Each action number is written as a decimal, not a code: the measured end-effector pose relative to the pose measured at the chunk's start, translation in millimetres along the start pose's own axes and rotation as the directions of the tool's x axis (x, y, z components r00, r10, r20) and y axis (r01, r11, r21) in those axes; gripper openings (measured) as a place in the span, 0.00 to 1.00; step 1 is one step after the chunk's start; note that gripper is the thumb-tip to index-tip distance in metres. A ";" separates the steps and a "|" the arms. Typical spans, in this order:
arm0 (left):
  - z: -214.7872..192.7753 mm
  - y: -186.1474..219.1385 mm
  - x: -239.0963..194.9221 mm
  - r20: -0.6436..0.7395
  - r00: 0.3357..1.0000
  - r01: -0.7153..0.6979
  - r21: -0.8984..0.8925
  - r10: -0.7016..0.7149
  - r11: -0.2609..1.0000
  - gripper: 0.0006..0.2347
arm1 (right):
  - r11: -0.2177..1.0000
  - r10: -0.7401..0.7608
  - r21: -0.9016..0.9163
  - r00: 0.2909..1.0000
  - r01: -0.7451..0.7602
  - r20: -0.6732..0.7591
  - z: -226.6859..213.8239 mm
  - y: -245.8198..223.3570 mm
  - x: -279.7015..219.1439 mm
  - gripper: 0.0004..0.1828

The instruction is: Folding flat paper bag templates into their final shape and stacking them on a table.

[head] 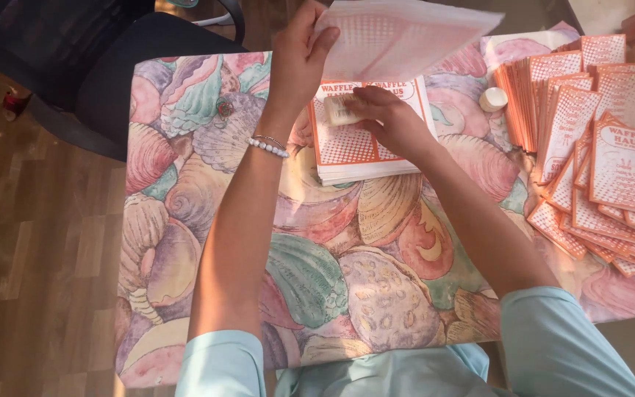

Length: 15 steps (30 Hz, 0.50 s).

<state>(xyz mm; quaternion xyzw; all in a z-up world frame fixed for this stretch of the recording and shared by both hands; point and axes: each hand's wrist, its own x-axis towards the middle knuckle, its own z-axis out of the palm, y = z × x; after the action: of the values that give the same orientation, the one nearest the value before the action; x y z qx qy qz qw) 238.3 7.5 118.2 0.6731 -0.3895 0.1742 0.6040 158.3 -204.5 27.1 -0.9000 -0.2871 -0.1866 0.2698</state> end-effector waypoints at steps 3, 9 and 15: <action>-4.3 18.2 -5.7 0.012 1.000 -0.006 -0.103 0.008 0.995 0.05 | 0.924 0.326 0.196 0.944 -0.328 0.040 -6.2 -12.5 6.5 0.21; -13.9 51.2 -44.8 0.003 0.991 0.131 -0.026 -0.131 0.991 0.10 | 0.812 0.378 0.578 0.829 -0.083 -0.412 -54.0 -17.4 -30.2 0.47; -8.0 92.6 -79.2 -0.001 0.969 0.244 -0.125 -0.246 0.962 0.11 | 0.518 0.404 0.851 0.902 -0.090 -0.151 -88.8 -56.8 -65.2 0.24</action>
<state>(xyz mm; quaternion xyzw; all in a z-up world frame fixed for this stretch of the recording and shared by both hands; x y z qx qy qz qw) 121.8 43.0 126.8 0.6759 -0.3081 0.0792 0.6648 57.2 -245.0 86.3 -0.6532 -0.1580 -0.1365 0.7278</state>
